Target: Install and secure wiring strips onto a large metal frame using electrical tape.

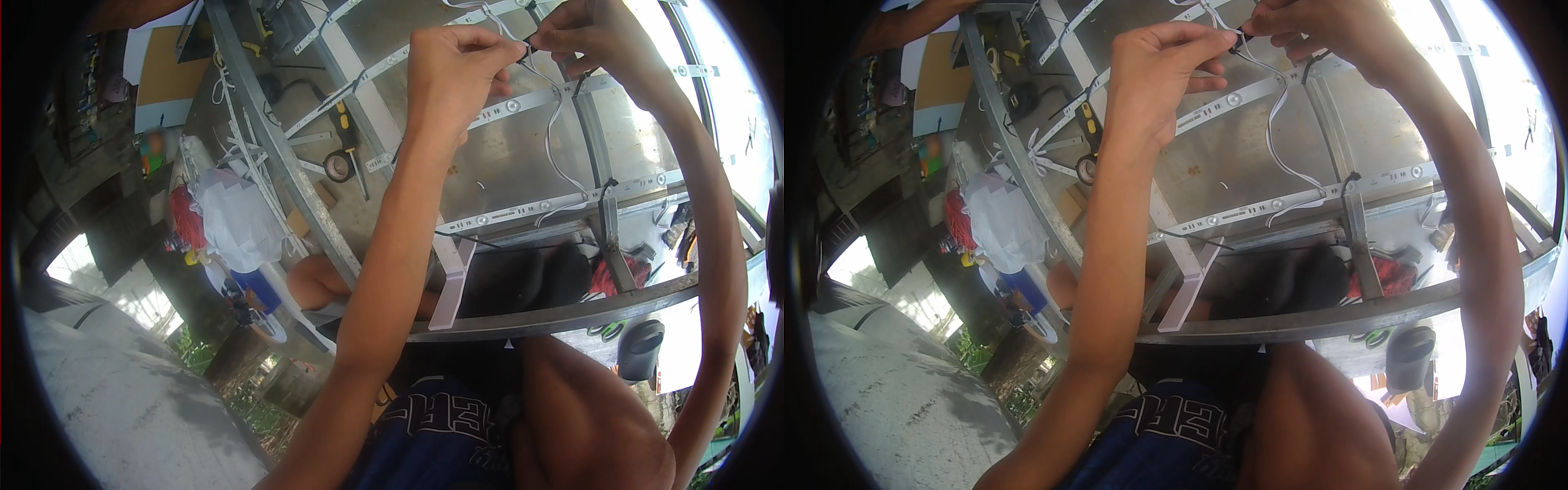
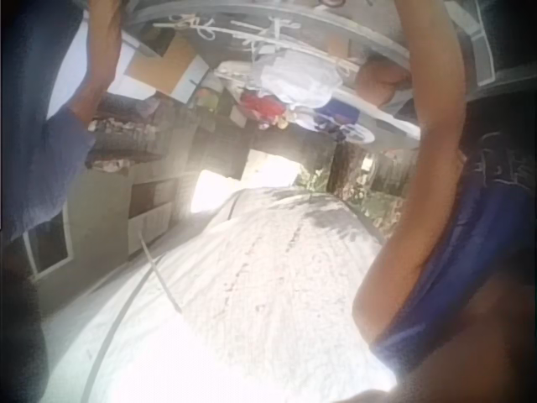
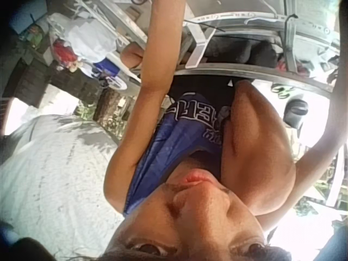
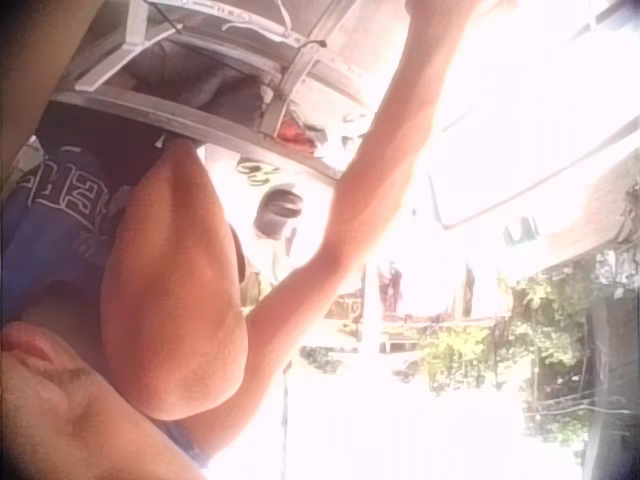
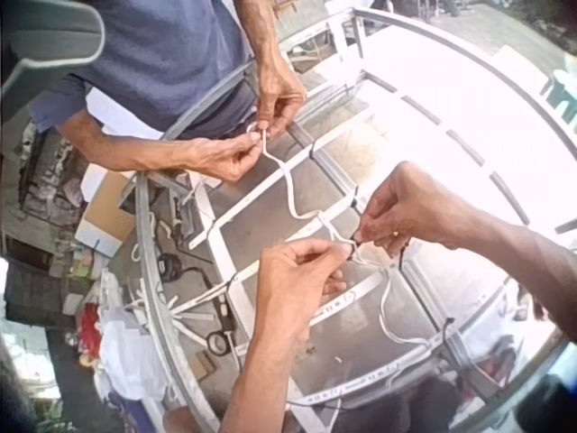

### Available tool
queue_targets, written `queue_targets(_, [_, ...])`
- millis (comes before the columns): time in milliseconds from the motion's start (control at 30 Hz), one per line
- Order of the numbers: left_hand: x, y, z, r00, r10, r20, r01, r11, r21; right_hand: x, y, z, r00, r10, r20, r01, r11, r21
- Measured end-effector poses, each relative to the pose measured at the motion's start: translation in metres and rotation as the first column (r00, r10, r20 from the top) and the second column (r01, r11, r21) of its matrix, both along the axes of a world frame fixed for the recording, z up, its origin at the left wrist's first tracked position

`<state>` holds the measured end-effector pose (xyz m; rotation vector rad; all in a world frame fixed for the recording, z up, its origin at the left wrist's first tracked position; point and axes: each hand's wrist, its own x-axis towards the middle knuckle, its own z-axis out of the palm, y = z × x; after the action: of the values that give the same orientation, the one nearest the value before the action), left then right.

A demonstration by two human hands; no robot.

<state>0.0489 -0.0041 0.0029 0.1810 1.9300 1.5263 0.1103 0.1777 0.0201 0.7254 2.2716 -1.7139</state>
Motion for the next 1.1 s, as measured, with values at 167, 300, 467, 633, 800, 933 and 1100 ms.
queue_targets(167, [-0.001,-0.003,0.001,0.996,0.01,0.083,-0.012,1.0,0.018,0.005,-0.003,0.002,0.991,0.029,-0.131,-0.029,1.0,0.004])
queue_targets(300, [0.0,0.0,0.001,0.992,-0.009,0.122,0.002,0.998,0.059,0.004,-0.003,0.0,0.996,0.016,-0.092,-0.01,0.997,0.071])
queue_targets(467, [0.0,0.0,0.0,0.991,-0.003,0.132,-0.003,0.999,0.047,0.004,-0.014,0.012,0.994,0.014,-0.11,-0.005,0.996,0.089])
queue_targets(633, [-0.001,-0.001,0.0,0.987,-0.002,0.161,-0.007,0.998,0.055,0.006,-0.016,0.005,0.994,0.0,-0.108,0.012,0.994,0.109])
queue_targets(800, [-0.001,0.002,0.002,0.982,-0.004,0.187,-0.014,0.995,0.094,0.012,-0.011,-0.009,0.977,-0.05,-0.208,0.039,0.998,-0.058])
queue_targets(933, [-0.003,-0.001,0.001,0.975,0.013,0.223,-0.038,0.993,0.109,0.009,-0.021,-0.002,0.98,-0.072,-0.183,0.064,0.997,-0.045])
queue_targets(1100, [-0.003,-0.001,0.002,0.972,0.011,0.236,-0.04,0.992,0.117,0.017,-0.02,-0.015,0.93,-0.099,-0.355,0.075,0.994,-0.079])
